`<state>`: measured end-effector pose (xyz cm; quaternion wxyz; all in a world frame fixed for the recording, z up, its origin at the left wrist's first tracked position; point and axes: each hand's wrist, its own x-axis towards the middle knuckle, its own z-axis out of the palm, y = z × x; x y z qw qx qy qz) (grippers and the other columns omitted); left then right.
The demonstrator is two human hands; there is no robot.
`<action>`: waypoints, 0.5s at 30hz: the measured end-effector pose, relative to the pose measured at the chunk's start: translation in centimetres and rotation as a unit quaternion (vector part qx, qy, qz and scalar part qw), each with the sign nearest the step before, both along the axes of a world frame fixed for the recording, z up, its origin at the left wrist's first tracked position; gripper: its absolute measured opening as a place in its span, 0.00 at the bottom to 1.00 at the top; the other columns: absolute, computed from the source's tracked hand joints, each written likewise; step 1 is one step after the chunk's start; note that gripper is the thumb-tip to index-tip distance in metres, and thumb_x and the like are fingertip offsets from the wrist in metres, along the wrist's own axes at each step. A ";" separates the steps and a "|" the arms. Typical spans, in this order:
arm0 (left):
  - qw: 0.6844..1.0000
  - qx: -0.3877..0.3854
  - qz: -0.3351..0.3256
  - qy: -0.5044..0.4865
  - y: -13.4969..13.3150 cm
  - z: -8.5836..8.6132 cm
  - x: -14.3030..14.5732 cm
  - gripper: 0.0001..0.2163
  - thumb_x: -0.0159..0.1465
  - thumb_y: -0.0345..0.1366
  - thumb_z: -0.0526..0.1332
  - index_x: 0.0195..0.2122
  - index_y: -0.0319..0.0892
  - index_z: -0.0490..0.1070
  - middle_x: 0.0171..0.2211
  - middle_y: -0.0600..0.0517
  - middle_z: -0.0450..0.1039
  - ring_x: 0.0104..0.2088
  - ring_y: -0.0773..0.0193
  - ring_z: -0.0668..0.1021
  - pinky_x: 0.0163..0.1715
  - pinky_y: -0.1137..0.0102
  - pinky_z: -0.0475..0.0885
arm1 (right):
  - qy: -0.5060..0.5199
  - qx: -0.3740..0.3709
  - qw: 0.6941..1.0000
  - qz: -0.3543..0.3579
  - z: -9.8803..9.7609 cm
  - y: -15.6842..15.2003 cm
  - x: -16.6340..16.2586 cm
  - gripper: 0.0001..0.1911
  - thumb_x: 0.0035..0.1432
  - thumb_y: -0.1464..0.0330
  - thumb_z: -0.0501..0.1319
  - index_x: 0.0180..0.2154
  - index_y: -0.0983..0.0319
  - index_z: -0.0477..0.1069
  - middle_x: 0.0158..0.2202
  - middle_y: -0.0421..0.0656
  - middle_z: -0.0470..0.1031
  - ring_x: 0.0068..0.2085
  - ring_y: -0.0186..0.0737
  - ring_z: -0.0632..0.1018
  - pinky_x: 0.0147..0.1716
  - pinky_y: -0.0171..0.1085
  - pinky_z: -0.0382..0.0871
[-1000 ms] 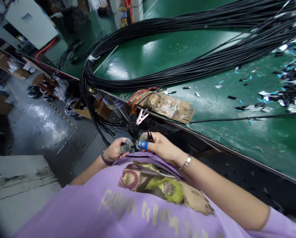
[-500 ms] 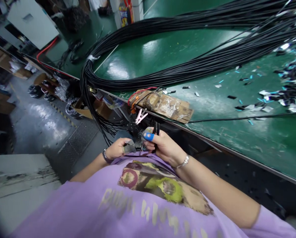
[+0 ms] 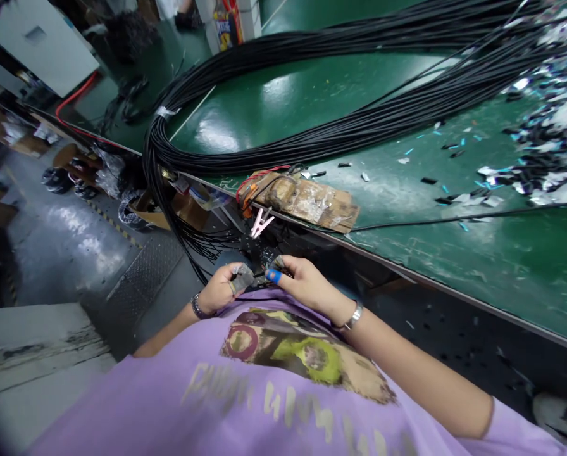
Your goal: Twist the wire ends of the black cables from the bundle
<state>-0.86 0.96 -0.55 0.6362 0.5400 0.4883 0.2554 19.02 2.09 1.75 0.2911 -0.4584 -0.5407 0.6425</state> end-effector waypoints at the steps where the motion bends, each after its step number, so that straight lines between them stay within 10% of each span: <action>1: 1.000 -0.007 -0.010 0.012 0.0 0.0 -0.1 0.20 0.55 0.53 0.60 0.23 0.39 0.63 0.15 0.60 0.57 0.15 0.76 0.58 0.18 0.77 0.56 | 0.018 -0.026 0.999 0.003 0.0 -0.1 -0.1 0.22 0.41 0.51 0.66 0.22 0.62 0.65 0.21 0.36 0.63 0.24 0.31 0.62 0.24 0.33 0.59; 7: 0.980 0.110 -0.074 0.146 0.1 1.8 0.2 0.11 0.62 0.41 0.54 0.27 0.41 0.66 0.24 0.53 0.70 0.24 0.70 0.70 0.25 0.75 0.63 | 0.149 -0.212 0.966 -0.018 -1.0 -0.4 -0.9 0.22 0.39 0.53 0.68 0.23 0.62 0.62 0.18 0.34 0.63 0.17 0.24 0.54 0.16 0.30 0.45; 15: 0.988 0.091 -0.042 0.120 0.3 2.3 1.2 0.13 0.61 0.43 0.56 0.24 0.40 0.64 0.16 0.58 0.63 0.17 0.74 0.63 0.21 0.76 0.59 | 0.127 -0.179 0.975 -0.035 -0.8 -0.5 -1.0 0.21 0.40 0.54 0.68 0.23 0.63 0.64 0.17 0.35 0.64 0.17 0.24 0.56 0.16 0.30 0.45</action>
